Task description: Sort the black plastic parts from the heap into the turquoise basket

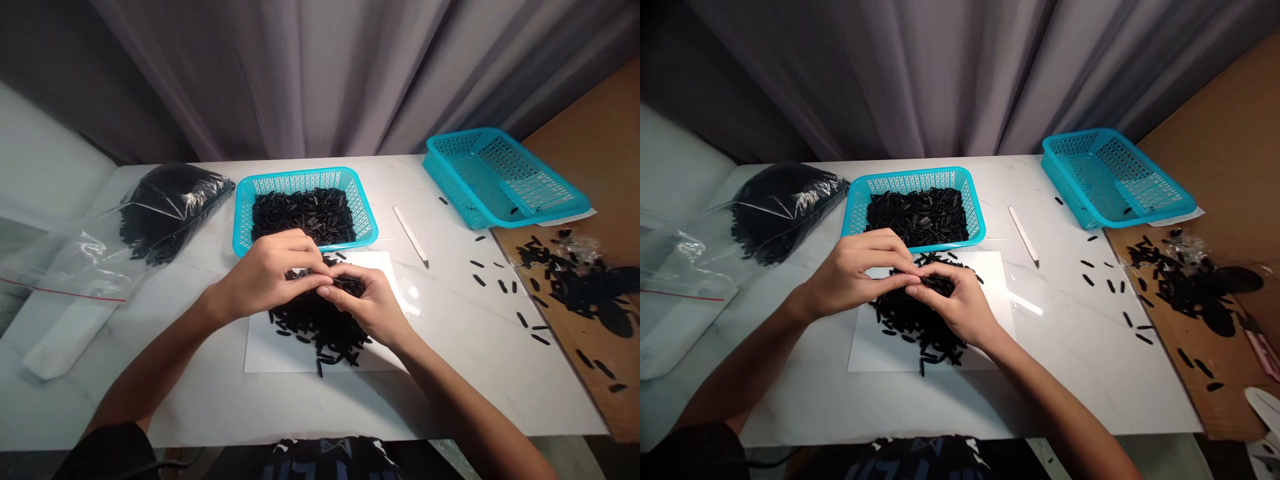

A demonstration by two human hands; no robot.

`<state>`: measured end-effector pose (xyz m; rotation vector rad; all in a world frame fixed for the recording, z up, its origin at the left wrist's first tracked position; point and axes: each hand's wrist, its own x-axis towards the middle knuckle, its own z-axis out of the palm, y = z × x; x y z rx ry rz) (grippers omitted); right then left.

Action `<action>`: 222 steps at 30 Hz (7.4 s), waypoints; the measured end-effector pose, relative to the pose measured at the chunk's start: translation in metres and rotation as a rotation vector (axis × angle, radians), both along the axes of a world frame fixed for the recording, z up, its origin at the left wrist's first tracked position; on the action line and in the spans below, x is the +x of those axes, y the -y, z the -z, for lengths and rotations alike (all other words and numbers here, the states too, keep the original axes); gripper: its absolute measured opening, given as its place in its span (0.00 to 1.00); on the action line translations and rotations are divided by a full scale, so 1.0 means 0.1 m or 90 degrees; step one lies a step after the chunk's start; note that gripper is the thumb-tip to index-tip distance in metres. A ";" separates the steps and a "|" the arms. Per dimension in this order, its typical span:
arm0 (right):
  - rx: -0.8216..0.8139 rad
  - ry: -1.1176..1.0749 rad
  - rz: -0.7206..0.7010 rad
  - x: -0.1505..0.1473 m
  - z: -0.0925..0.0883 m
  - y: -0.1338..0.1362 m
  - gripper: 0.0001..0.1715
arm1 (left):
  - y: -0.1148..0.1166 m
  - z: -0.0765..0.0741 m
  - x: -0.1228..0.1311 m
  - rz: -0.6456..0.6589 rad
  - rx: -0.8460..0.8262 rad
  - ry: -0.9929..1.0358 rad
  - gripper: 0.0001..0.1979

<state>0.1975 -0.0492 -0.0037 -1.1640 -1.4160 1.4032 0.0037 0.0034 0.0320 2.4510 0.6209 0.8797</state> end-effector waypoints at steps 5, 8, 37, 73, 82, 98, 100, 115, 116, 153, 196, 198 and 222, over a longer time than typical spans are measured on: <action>-0.022 -0.031 -0.006 0.02 -0.03 0.00 0.09 | -0.02 0.00 -0.01 -0.001 0.040 -0.002 0.02; -0.054 -0.072 -0.006 0.03 0.00 -0.01 0.11 | -0.02 -0.02 -0.02 -0.020 0.073 0.006 0.02; -0.019 -0.125 0.138 0.05 0.03 0.01 0.10 | -0.02 -0.09 -0.04 -0.081 0.088 0.025 0.01; -0.059 -0.133 0.106 0.03 0.06 -0.02 0.11 | 0.00 -0.05 -0.02 -0.071 0.029 0.040 0.04; -0.099 -0.213 0.107 0.04 0.08 -0.01 0.09 | 0.00 -0.03 -0.01 -0.087 0.005 0.049 0.05; -0.143 -0.255 0.097 0.04 0.03 -0.01 0.12 | 0.02 -0.05 0.00 -0.106 -0.002 0.069 0.07; -0.161 -0.286 0.082 0.04 0.02 -0.01 0.13 | 0.03 -0.05 0.00 -0.106 -0.007 0.073 0.07; -0.265 -0.408 -0.018 0.03 -0.03 -0.02 0.18 | 0.09 -0.01 0.05 -0.111 -0.203 0.177 0.10; -0.272 -0.412 -0.019 0.03 -0.03 -0.02 0.18 | 0.09 -0.01 0.05 -0.111 -0.215 0.182 0.10; -0.414 -0.469 0.042 -0.03 0.05 -0.05 0.20 | -0.04 0.02 -0.01 -0.196 -0.069 -0.040 0.10; -0.155 -0.287 0.031 0.04 0.00 -0.01 0.12 | 0.05 -0.06 0.00 -0.092 0.054 0.028 0.03; -0.154 -0.286 0.030 0.04 0.00 -0.01 0.11 | 0.06 -0.05 0.00 -0.068 0.049 0.026 0.06; -0.125 -0.248 0.076 0.04 0.01 0.01 0.13 | 0.05 -0.05 -0.01 -0.093 0.101 -0.004 0.01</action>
